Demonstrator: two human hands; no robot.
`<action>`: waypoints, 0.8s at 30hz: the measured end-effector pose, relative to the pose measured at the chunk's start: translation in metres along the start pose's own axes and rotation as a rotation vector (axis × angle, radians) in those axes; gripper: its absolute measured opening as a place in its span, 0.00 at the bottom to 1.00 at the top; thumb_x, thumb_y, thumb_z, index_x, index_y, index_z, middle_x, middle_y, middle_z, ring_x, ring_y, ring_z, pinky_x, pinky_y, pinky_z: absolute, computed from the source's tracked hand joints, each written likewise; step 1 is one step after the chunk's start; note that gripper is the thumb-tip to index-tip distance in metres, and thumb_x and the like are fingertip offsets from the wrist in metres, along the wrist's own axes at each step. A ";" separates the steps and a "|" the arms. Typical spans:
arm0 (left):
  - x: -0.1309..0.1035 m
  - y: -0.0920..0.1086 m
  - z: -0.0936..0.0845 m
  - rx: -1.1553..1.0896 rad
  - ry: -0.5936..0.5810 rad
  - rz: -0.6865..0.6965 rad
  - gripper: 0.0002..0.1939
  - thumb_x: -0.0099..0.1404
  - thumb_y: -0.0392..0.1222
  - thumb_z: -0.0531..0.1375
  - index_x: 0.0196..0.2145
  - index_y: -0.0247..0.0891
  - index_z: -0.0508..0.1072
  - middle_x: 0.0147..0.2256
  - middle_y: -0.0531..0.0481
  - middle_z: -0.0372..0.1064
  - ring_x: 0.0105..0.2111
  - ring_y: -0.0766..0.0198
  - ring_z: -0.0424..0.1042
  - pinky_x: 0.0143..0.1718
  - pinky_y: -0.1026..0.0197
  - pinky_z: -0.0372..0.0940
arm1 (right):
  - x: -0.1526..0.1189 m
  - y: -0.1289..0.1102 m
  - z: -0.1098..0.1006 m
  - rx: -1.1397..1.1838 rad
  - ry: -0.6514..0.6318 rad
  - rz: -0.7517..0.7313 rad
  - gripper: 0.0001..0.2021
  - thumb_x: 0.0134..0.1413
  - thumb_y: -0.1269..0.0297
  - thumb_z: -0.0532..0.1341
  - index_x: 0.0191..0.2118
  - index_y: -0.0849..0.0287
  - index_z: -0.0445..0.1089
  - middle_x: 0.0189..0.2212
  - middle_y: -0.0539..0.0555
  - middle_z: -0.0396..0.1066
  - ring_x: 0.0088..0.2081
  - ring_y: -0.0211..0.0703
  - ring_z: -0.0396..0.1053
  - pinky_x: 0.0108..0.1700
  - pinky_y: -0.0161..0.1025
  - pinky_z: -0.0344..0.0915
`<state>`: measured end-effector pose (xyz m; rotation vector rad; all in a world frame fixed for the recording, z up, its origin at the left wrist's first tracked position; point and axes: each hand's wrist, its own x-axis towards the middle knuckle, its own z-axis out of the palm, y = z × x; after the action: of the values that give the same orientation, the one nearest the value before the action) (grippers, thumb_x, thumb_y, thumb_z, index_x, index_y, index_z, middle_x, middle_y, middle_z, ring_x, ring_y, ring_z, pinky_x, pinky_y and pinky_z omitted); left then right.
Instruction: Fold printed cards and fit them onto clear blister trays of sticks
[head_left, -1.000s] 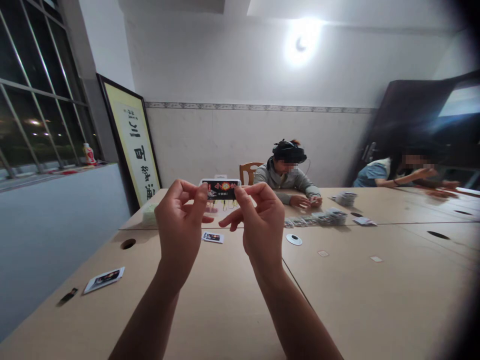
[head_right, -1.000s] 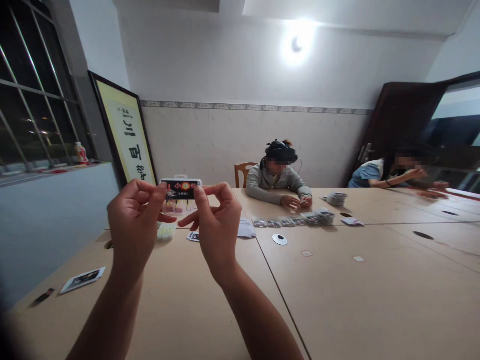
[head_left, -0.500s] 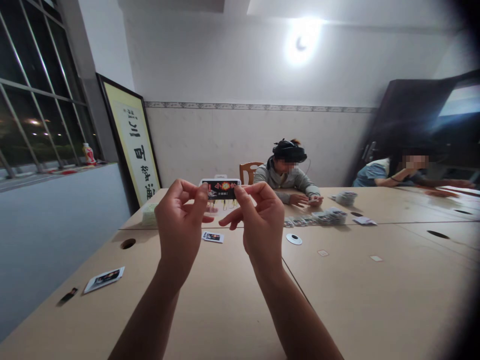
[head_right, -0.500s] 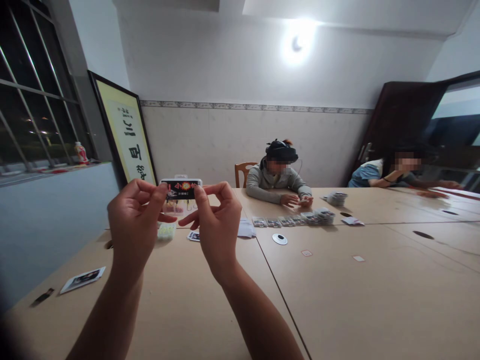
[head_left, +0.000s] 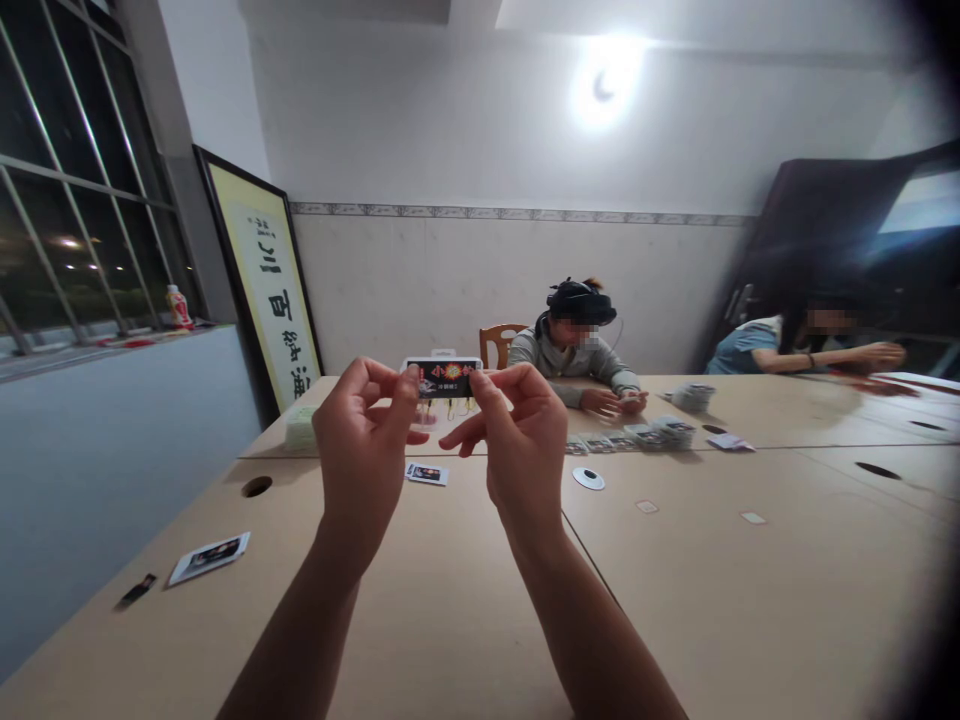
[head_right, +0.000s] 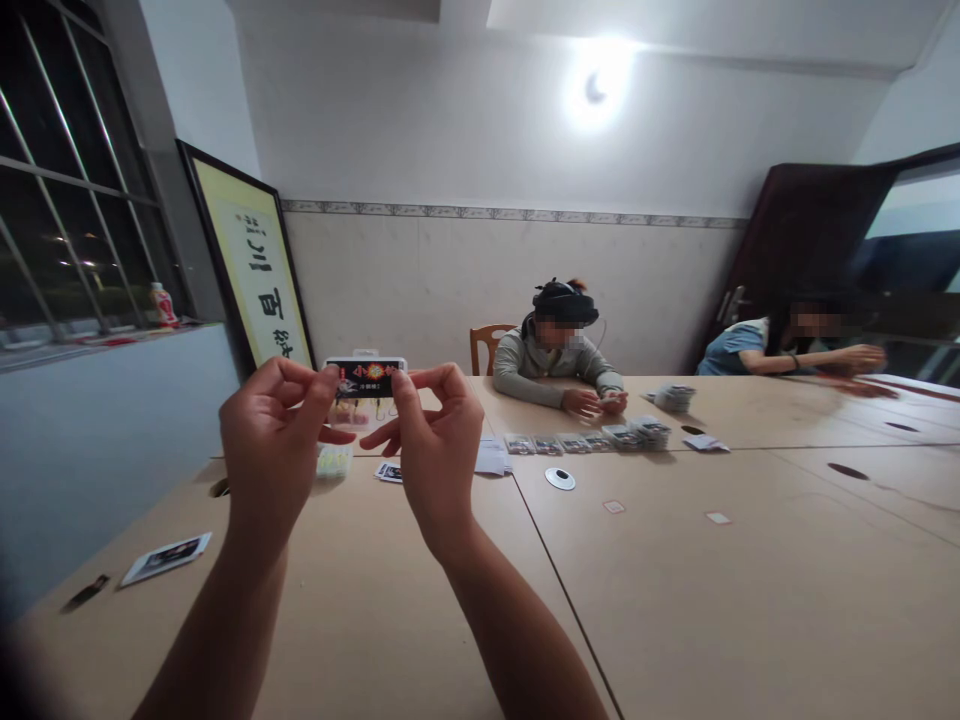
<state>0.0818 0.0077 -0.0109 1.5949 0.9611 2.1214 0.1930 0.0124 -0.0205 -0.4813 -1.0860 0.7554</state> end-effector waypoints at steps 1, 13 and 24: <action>0.000 0.000 0.000 0.001 0.002 0.000 0.13 0.62 0.45 0.64 0.26 0.40 0.65 0.20 0.59 0.68 0.16 0.66 0.74 0.12 0.68 0.70 | 0.000 0.000 0.000 0.001 -0.002 0.001 0.15 0.55 0.56 0.67 0.30 0.57 0.62 0.29 0.45 0.72 0.15 0.34 0.73 0.12 0.27 0.59; 0.000 -0.001 -0.001 0.016 0.000 -0.009 0.13 0.63 0.45 0.64 0.26 0.40 0.65 0.21 0.58 0.69 0.16 0.68 0.73 0.13 0.70 0.69 | 0.001 0.001 0.001 -0.006 0.000 0.003 0.15 0.56 0.57 0.67 0.30 0.58 0.62 0.29 0.45 0.72 0.15 0.34 0.73 0.12 0.27 0.58; -0.001 0.000 -0.001 0.029 -0.002 0.002 0.13 0.64 0.45 0.64 0.27 0.40 0.64 0.21 0.57 0.70 0.17 0.66 0.75 0.13 0.70 0.70 | 0.000 0.001 0.001 -0.017 -0.003 0.008 0.15 0.56 0.55 0.67 0.30 0.57 0.62 0.29 0.45 0.73 0.15 0.34 0.73 0.12 0.28 0.58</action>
<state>0.0815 0.0073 -0.0116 1.6116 0.9944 2.1163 0.1920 0.0130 -0.0206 -0.4997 -1.0945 0.7549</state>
